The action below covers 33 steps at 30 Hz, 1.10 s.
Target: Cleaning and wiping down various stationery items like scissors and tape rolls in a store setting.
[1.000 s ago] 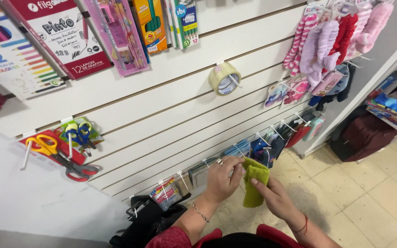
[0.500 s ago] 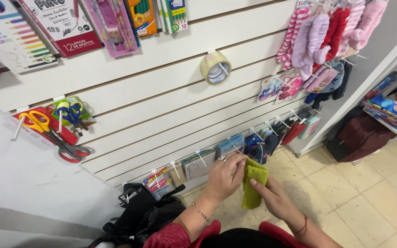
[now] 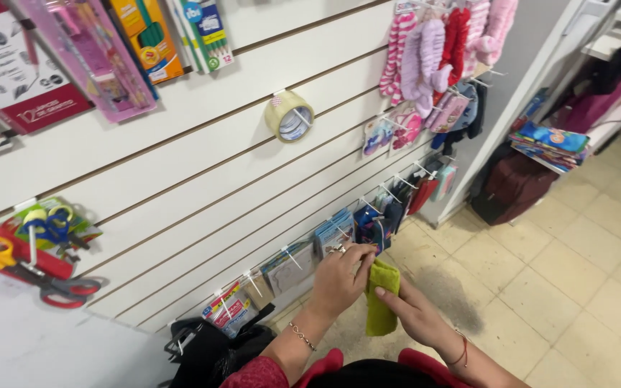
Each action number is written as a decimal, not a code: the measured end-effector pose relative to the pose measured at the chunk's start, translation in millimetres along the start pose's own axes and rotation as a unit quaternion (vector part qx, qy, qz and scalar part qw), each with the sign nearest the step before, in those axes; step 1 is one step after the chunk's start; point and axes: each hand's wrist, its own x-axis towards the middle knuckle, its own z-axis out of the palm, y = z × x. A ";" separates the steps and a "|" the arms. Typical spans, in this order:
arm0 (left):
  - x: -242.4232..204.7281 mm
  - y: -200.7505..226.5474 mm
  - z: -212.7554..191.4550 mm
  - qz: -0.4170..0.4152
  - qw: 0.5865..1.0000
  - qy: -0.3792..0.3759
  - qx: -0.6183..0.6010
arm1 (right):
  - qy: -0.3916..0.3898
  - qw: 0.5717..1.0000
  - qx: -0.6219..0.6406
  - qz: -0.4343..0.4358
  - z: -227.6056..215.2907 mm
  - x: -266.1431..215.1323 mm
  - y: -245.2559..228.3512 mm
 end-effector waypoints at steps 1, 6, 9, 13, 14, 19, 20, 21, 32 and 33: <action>1.5 -1.3 0.0 0.006 1.000 -0.009 -0.009 | 0.013 1.000 0.003 0.001 1.4 -2.0 0.5; 12.8 -6.6 -2.0 0.020 0.996 -0.054 -0.073 | 0.076 0.997 0.024 0.012 15.0 -9.5 -0.5; 12.1 -17.0 -3.7 0.020 0.993 -0.093 -0.067 | 0.100 0.995 0.001 0.029 30.6 -12.7 -14.2; 11.0 -23.8 -8.9 0.021 0.989 -0.100 -0.105 | 0.129 0.989 -0.004 0.075 44.7 -16.5 -20.2; 11.2 -24.3 -11.4 0.012 0.988 -0.107 -0.114 | 0.128 0.989 -0.024 0.067 48.0 -17.2 -23.4; 9.9 -27.3 -22.5 0.015 0.987 -0.105 -0.124 | 0.145 0.988 -0.020 0.046 61.1 -22.6 -21.4; 10.0 -29.1 -25.3 0.021 0.987 -0.104 -0.124 | 0.148 0.988 -0.014 0.040 63.3 -22.1 -20.4; 10.1 -30.8 -28.2 0.028 0.986 -0.103 -0.124 | 0.152 0.988 -0.007 0.034 65.5 -21.7 -19.5; -8.4 -43.5 -76.6 0.011 0.994 -0.099 -0.047 | 0.116 0.993 0.002 0.031 100.5 -13.4 -16.4; -11.6 -45.4 -83.3 0.009 0.994 -0.098 -0.039 | 0.110 0.994 -0.007 0.028 105.1 -10.5 -15.5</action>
